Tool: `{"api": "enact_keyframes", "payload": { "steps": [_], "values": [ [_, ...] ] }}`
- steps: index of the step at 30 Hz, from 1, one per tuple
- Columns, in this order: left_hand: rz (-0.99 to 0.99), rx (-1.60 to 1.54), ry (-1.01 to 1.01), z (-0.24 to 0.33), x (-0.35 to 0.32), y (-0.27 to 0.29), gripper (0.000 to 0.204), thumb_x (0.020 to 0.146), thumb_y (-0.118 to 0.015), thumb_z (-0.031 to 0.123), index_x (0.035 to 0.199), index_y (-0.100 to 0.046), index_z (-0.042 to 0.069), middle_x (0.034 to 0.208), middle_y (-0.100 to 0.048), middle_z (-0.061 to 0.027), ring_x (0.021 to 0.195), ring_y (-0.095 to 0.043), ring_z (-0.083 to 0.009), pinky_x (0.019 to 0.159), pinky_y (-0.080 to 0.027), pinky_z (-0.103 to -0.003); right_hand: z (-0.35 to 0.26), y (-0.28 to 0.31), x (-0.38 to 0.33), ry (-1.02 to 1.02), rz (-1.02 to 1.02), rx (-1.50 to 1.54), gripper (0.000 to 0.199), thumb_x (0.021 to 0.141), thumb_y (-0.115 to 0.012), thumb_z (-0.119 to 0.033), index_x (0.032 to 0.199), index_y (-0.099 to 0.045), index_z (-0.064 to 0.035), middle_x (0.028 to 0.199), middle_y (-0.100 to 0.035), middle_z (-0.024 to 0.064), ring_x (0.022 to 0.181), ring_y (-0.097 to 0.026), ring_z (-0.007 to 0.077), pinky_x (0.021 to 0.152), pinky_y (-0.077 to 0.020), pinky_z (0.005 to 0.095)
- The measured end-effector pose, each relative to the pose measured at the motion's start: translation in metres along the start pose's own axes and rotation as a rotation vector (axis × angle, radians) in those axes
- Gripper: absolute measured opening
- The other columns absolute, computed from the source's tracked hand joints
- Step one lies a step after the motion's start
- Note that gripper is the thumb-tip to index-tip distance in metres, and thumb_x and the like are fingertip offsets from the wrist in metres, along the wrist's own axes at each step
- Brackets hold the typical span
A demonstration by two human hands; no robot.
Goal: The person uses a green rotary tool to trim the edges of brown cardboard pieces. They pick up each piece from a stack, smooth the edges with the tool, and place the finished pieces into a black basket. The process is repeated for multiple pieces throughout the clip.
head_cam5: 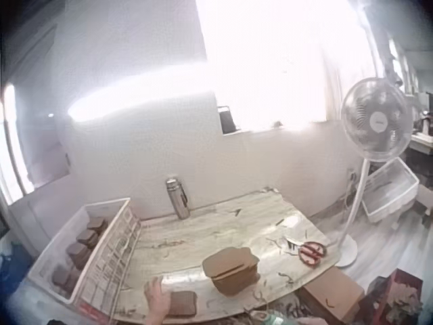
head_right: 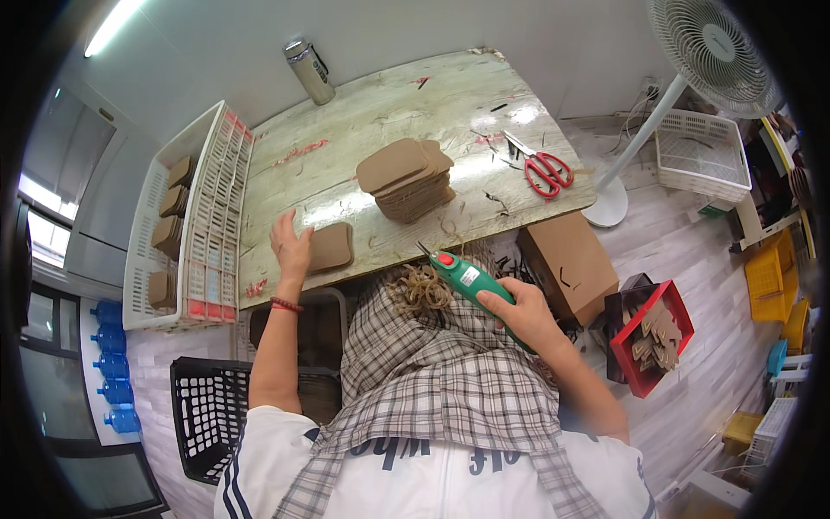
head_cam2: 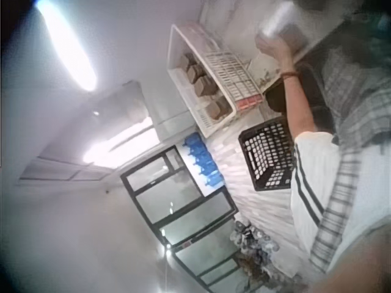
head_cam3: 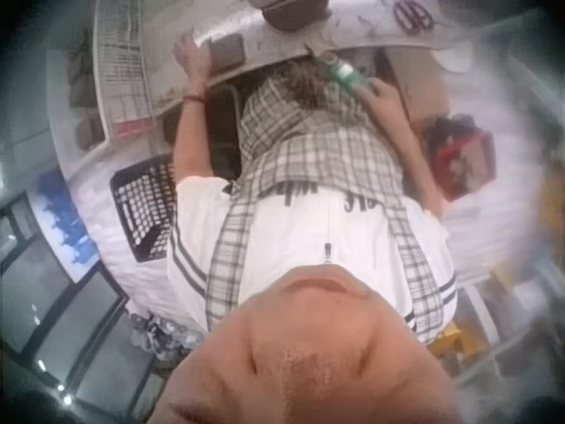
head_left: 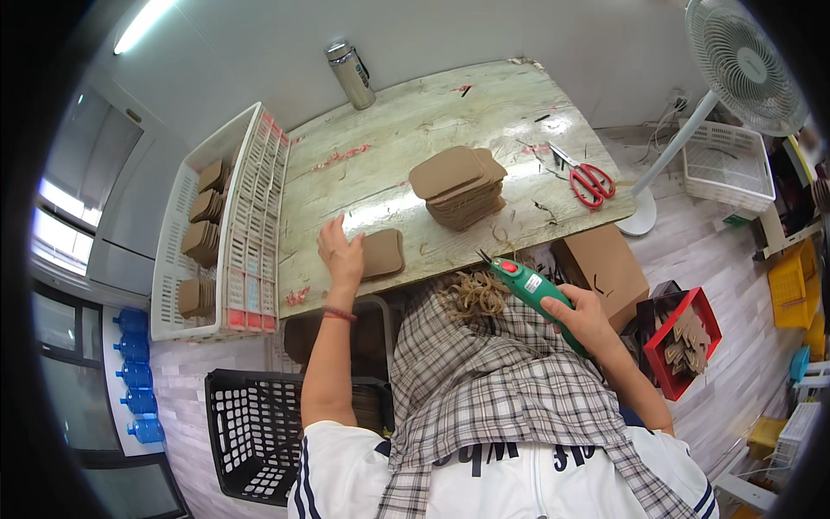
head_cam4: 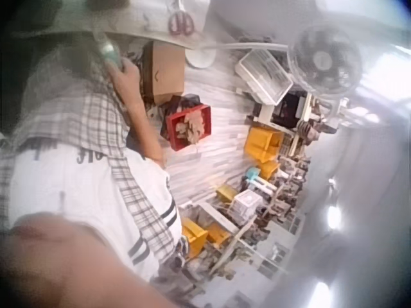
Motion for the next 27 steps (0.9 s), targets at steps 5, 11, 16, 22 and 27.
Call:
{"api": "enact_keyframes", "payload": {
  "steps": [5, 11, 16, 22, 27],
  "values": [
    [-0.201, -0.129, -0.180, 0.110, 0.067, -0.047, 0.055, 0.085, -0.063, 0.038, 0.129, -0.054, 0.006, 0.139, -0.042, -0.0189, 0.136, -0.027, -0.0387, 0.111, -0.020, -0.050, 0.002, 0.004, -0.004, 0.013, 0.037, -0.023, 0.030, 0.089, -0.064, -0.027, 0.096, -0.063, 0.0024, 0.072, -0.062, 0.0036, 0.059, -0.054, 0.0077, 0.055, -0.0448, 0.0233],
    [-0.505, -0.168, -0.094, 0.131, 0.091, -0.082, 0.060, 0.067, -0.080, 0.035, 0.115, -0.059, 0.006, 0.132, -0.049, -0.0172, 0.138, -0.025, -0.0396, 0.110, -0.021, -0.050, 0.003, 0.013, -0.010, 0.033, 0.075, 0.023, 0.034, 0.089, -0.065, -0.031, 0.086, -0.062, 0.0030, 0.069, -0.057, 0.0046, 0.058, -0.055, 0.0090, 0.052, -0.0456, 0.0259],
    [-0.333, -0.258, -0.112, 0.149, 0.091, -0.048, 0.042, 0.057, -0.084, 0.021, 0.085, -0.055, 0.007, 0.101, -0.056, -0.0107, 0.108, -0.046, -0.0333, 0.093, -0.036, -0.043, -0.001, 0.022, -0.012, 0.048, 0.090, 0.032, 0.033, 0.088, -0.066, -0.030, 0.085, -0.061, 0.0026, 0.069, -0.057, 0.0041, 0.058, -0.055, 0.0086, 0.053, -0.0453, 0.0259],
    [-0.340, -1.247, 0.277, 0.148, 0.063, -0.022, 0.020, 0.082, -0.068, -0.003, 0.084, -0.051, 0.007, 0.089, -0.062, -0.0033, 0.077, -0.059, -0.0145, 0.067, -0.049, -0.029, -0.012, 0.024, -0.010, 0.071, 0.100, 0.074, 0.031, 0.090, -0.064, -0.029, 0.094, -0.063, 0.0015, 0.071, -0.059, 0.0027, 0.057, -0.054, 0.0072, 0.052, -0.0438, 0.0232],
    [-0.142, -1.977, 0.634, 0.177, 0.010, -0.031, 0.029, 0.086, -0.061, -0.006, 0.113, -0.056, 0.004, 0.110, -0.064, -0.0084, 0.101, -0.063, -0.0206, 0.091, -0.053, -0.033, -0.039, 0.020, -0.007, 0.119, 0.194, 0.170, 0.033, 0.089, -0.066, -0.030, 0.095, -0.064, 0.0018, 0.071, -0.058, 0.0013, 0.056, -0.053, 0.0061, 0.051, -0.0428, 0.0225]
  ]
}}
Point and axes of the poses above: each hand's wrist, its own x-axis towards the middle knuckle, its own y-axis out of the back of the hand, z = x × y, the point moved 10 cm from there along x, towards the middle knuckle
